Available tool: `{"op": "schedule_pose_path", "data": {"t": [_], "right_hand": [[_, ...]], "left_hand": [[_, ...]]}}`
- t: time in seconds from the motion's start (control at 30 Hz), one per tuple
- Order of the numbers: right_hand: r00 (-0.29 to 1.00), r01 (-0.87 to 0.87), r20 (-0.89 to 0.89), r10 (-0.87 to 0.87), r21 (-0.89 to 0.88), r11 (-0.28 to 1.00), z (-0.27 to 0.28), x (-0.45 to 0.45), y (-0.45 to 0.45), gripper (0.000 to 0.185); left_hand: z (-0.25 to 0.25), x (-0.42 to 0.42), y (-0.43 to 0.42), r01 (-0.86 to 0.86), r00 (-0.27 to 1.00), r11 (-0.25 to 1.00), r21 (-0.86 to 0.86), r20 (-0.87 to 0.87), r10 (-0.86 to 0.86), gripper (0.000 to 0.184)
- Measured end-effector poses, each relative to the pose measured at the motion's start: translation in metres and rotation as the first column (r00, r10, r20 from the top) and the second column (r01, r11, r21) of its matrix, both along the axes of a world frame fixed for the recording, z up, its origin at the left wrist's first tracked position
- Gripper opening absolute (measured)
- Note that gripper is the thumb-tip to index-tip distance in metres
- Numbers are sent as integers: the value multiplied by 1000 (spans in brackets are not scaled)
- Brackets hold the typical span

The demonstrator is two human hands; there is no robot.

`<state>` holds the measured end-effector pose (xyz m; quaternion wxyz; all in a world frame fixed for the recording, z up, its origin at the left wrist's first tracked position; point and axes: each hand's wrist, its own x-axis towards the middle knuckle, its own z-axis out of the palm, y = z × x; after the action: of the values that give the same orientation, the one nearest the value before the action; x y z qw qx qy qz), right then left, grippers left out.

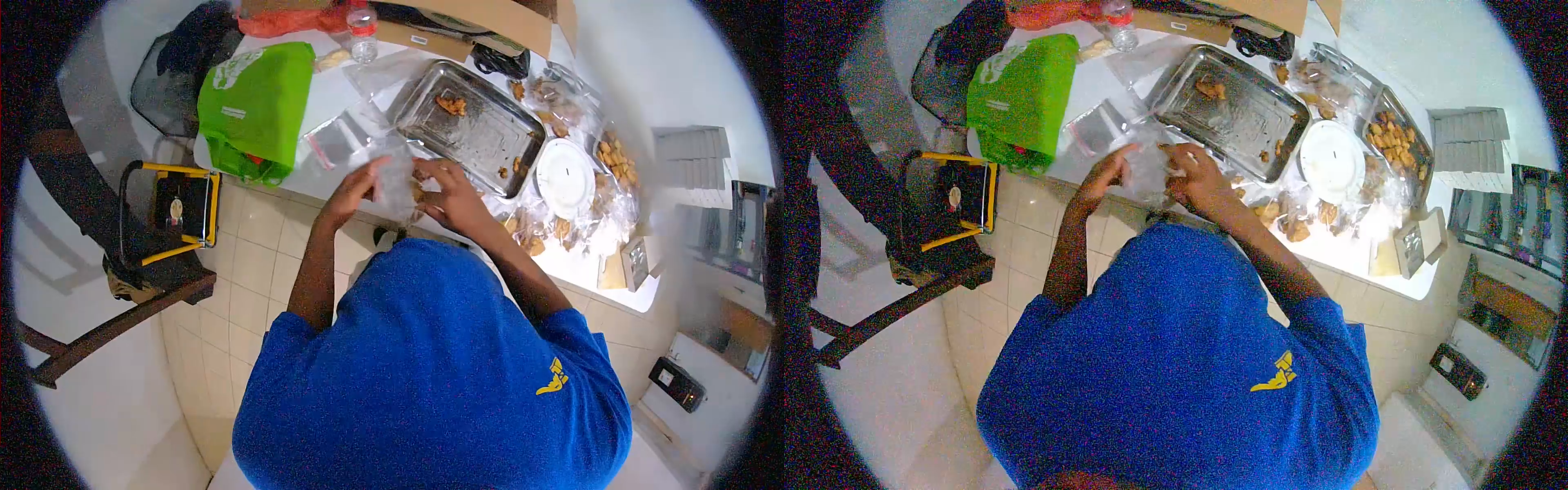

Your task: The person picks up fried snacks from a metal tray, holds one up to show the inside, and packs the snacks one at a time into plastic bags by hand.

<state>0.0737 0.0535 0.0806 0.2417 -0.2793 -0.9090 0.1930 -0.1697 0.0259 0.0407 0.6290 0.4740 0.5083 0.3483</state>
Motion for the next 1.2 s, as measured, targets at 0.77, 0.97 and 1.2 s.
{"op": "schedule_pose_path", "data": {"t": [0.77,0.97,1.2], "right_hand": [[718,661,-24,-696,336,671,7,138,103,16],[717,669,-89,-692,367,646,51,157,95,16],[620,766,-163,-767,335,548,84,180,46,17]], "left_hand": [[-122,-87,44,-587,630,701,406,-314,710,20],[-160,-113,42,-670,732,737,90,-87,676,24],[-168,-109,64,-334,280,938,93,-940,193,55]]}}
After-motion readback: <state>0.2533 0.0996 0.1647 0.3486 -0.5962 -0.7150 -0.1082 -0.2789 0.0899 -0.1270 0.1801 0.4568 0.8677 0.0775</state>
